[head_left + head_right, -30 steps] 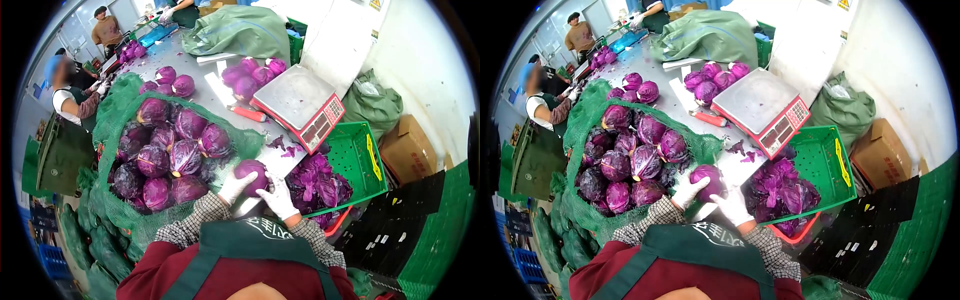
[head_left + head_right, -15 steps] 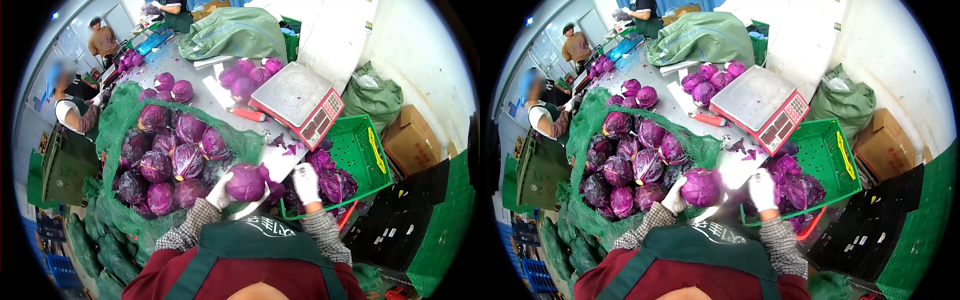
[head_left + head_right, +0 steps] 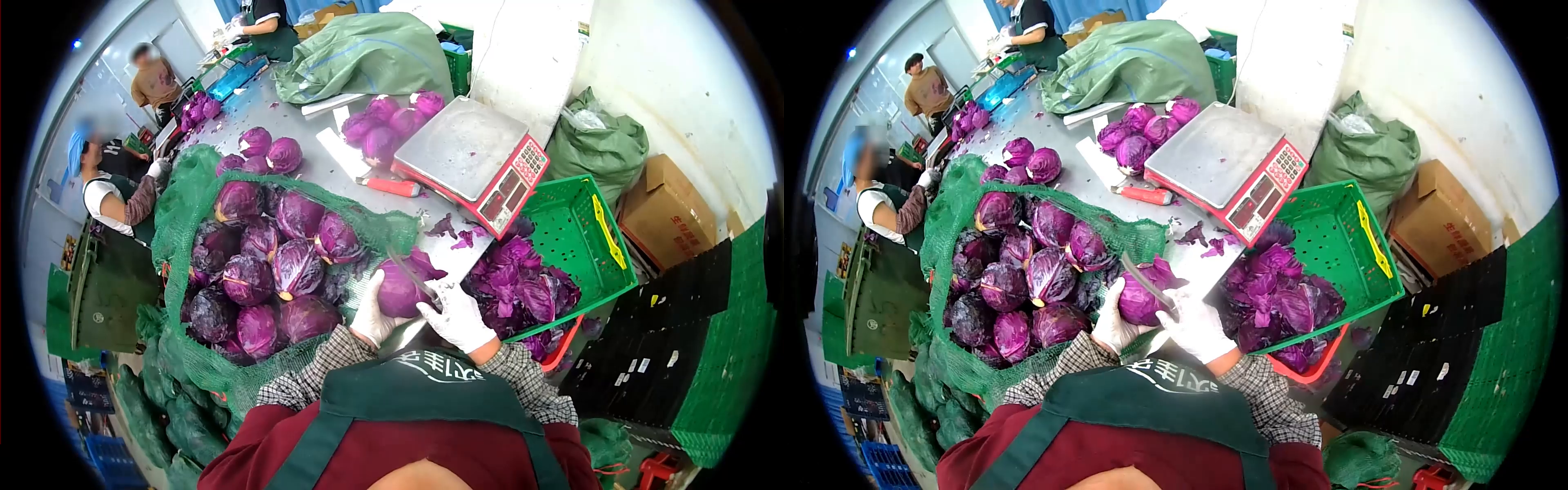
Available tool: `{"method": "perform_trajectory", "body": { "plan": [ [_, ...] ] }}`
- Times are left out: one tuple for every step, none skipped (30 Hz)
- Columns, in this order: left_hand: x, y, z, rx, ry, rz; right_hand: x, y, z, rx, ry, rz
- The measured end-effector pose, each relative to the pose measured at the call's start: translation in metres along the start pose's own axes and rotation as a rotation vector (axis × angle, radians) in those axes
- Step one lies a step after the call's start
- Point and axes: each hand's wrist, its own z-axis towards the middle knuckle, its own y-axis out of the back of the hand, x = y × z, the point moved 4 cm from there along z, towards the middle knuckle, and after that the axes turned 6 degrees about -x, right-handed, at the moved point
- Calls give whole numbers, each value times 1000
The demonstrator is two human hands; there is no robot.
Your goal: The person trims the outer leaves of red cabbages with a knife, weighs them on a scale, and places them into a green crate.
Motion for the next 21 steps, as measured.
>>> {"method": "perform_trajectory", "body": {
  "plan": [
    [0, 1, 1, -2, -19, 20, 3, 2, 0, -17, 42, -14],
    [0, 0, 1, -7, -13, 3, 4, 4, 0, -34, 85, -29],
    [1, 0, 2, -12, -6, -13, 4, 5, 0, -42, 94, -31],
    [2, 1, 2, -19, 1, -28, 5, 4, 0, -50, 101, -30],
    [2, 4, 3, -37, 3, -39, 5, 4, -1, -59, 108, -29],
    [3, 9, 5, -56, 5, -50, 2, 4, -1, -59, 74, -15],
    [4, 13, 6, -74, 10, -60, -2, 6, -2, -60, 40, -1],
    [1, 14, 6, -65, -28, 8, -6, 10, -3, -59, 6, 11],
    [-3, 16, 6, -56, -67, 75, -13, 15, 0, -55, -36, -39],
    [-7, 18, 4, -48, -106, 140, -25, 18, 4, -258, 159, -146],
    [-12, 21, 4, -1, -165, 219, -40, 24, 9, -293, 50, -104],
    [-17, 22, 3, 47, -223, 299, -54, 31, 13, -328, -60, -63],
    [-20, 24, 1, 94, -195, 323, -63, 38, 19, -360, -102, -65],
    [-23, 23, -3, 142, -167, 348, -73, 45, 25, -394, -143, -68],
    [-27, 11, -12, 249, -157, 358, -87, 56, 31, -452, -163, -115],
    [-27, 10, -14, 264, -155, 363, -105, 64, 32, -501, -178, -162],
    [-27, 8, -15, 249, -177, 363, -128, 61, 30, -486, -129, -279],
    [-28, 6, -15, 235, -202, 364, -110, 70, 28, -449, -227, -245],
    [-34, 7, -10, 199, -341, 540, -87, 75, 31, -368, -229, 21],
    [-37, 11, -3, 158, -473, 714, -59, 75, 35, -279, -235, 283],
    [-38, 7, -2, 115, -599, 885, -56, 62, 36, -102, -155, 215]
  ]
}}
